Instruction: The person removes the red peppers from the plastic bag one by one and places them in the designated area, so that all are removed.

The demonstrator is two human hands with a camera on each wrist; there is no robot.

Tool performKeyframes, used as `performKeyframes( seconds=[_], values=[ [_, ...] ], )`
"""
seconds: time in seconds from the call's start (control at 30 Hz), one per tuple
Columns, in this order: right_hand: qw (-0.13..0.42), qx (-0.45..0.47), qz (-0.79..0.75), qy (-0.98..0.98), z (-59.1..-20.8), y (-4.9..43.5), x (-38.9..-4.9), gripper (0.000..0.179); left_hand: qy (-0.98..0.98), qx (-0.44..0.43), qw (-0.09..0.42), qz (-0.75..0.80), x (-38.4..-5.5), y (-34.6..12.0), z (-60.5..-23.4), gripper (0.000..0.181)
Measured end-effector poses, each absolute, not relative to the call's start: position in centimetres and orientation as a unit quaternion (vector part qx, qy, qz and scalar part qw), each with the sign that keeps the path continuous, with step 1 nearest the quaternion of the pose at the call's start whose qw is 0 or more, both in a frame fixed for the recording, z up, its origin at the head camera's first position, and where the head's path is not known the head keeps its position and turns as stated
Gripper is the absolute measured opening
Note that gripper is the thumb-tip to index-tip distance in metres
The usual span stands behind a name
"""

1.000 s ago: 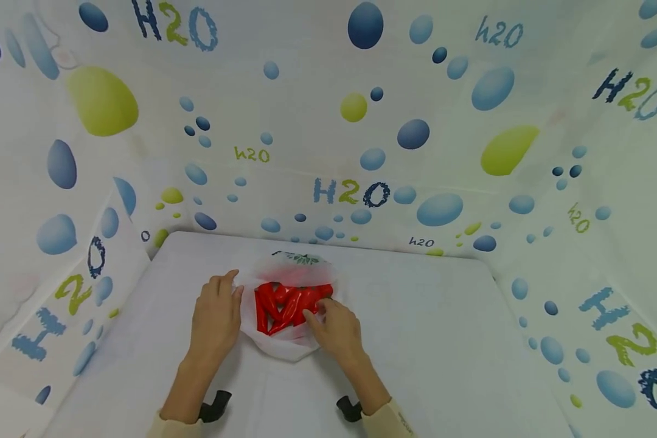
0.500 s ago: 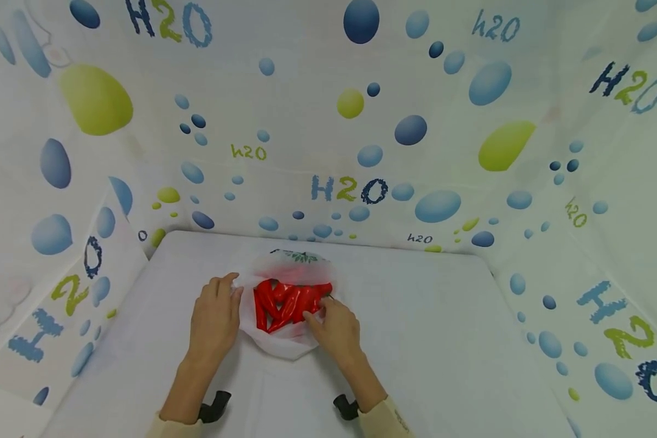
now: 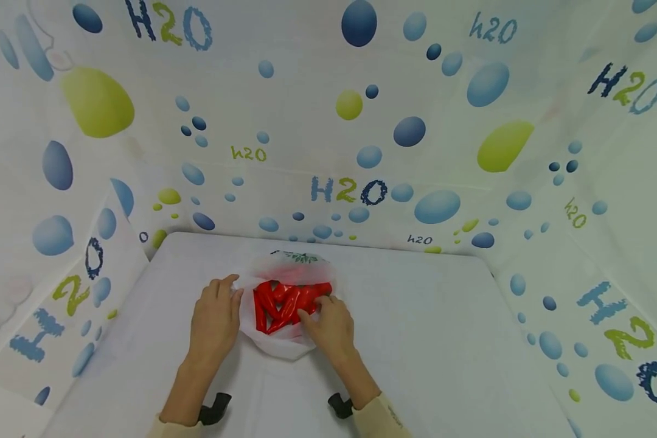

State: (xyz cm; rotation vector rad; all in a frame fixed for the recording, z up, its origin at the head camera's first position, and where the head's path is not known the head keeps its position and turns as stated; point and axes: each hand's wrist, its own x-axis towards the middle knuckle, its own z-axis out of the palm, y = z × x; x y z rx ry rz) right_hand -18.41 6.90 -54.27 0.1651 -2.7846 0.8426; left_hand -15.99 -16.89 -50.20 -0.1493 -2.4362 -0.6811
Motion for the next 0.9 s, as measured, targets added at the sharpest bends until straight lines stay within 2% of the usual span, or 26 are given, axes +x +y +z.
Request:
performKeyframes(
  seconds=[0.43,0.7,0.9],
  values=[
    [0.084,-0.009,0.299,-0.950,-54.6,5.4,-19.4,0.046,-0.918,-0.053,0.289,-0.267,-15.9,-16.7,-50.4,0.038],
    [0.076,-0.015,0.302,-0.950,-53.9,4.7,-19.3,0.041,-0.916,-0.055,0.295,-0.267,-15.9,-16.6,-50.6,0.040],
    [0.079,-0.015,0.328,-0.941,-53.4,4.8,-19.1,0.046,-0.914,-0.050,0.303,-0.265,-16.0,-16.8,-50.8,0.040]
  ],
)
